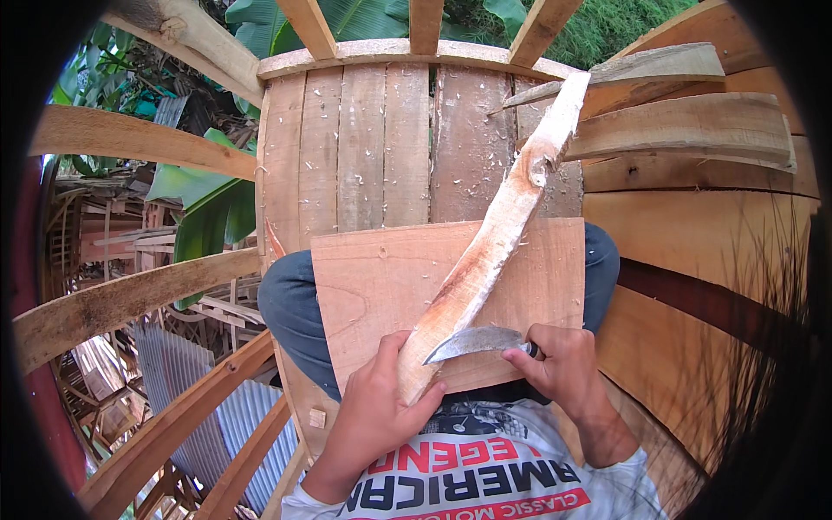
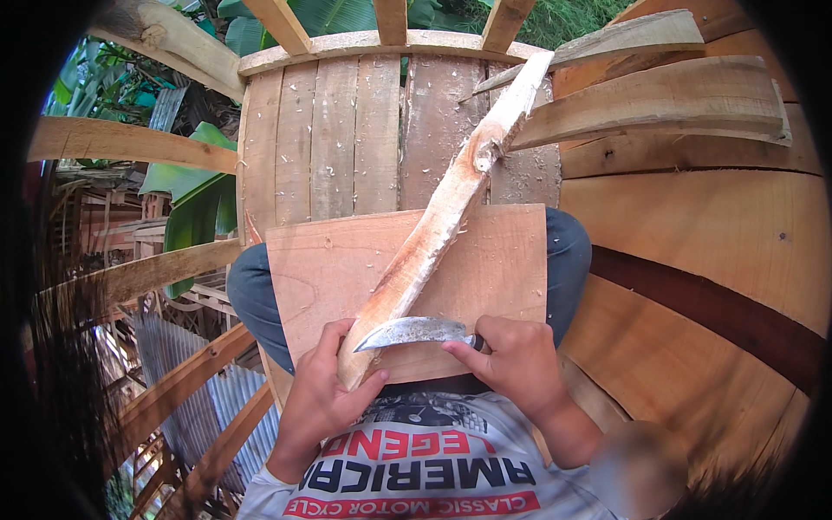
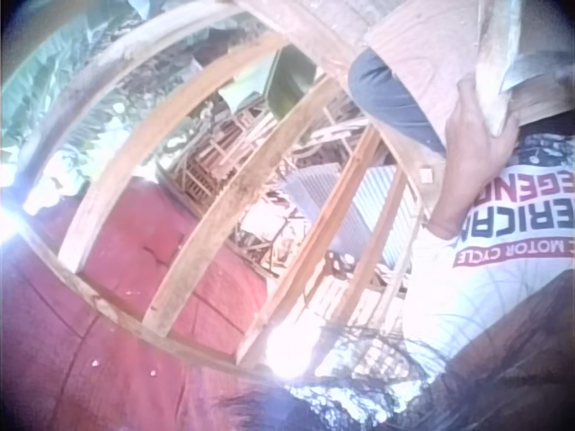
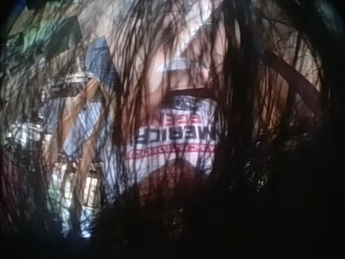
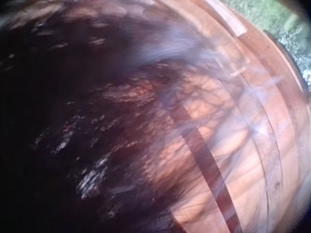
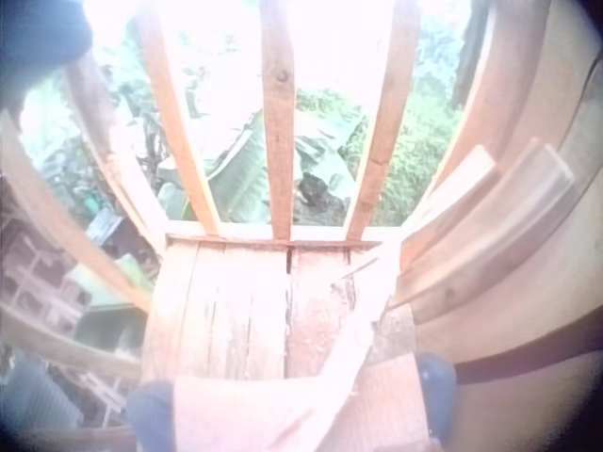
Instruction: The person is sitting cross-legged on a wooden platform, using a curved knife to shave and shape a long piece of wood. They hold the wood against a flat board on their lap and repeatedly scrape the surface to remove thin layers.
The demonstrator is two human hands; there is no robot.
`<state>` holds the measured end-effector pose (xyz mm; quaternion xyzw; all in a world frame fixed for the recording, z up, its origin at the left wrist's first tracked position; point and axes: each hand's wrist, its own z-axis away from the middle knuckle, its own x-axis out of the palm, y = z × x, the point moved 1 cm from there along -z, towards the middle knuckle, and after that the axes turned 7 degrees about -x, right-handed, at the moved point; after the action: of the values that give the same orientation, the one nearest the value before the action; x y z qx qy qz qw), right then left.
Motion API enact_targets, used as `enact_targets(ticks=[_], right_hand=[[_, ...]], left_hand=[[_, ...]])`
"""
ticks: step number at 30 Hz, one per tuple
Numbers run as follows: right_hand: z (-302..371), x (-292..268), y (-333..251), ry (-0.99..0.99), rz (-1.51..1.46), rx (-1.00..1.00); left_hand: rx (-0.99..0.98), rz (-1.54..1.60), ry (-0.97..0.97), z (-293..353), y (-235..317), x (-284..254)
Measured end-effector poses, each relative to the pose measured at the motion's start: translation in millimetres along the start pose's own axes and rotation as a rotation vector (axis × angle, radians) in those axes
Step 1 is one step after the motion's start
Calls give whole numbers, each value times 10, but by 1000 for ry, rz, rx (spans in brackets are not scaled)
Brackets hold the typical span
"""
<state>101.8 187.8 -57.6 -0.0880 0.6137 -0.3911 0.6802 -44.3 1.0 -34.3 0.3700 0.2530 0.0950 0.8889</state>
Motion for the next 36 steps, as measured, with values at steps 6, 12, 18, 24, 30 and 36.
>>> enact_targets(ticks=[6, 12, 18, 24, 30, 36], right_hand=[[-74, 21, 22, 100, 87, -85], [-191, 53, 166, 237, 204, -143], [-262, 6, 237, 282, 276, -140], [-300, 68, 271, 330, 311, -169], [-328, 58, 262, 315, 298, -136], [-155, 157, 119, 235, 153, -160]], left_hand=[[-60, 94, -68, 2, -12, 24], [-108, 86, -75, 16, 25, 30], [-79, 110, -72, -7, -16, 36], [-132, 85, -96, -9, 0, 12], [-135, 66, -66, -19, 35, 39], [-61, 31, -28, -22, 15, 60]])
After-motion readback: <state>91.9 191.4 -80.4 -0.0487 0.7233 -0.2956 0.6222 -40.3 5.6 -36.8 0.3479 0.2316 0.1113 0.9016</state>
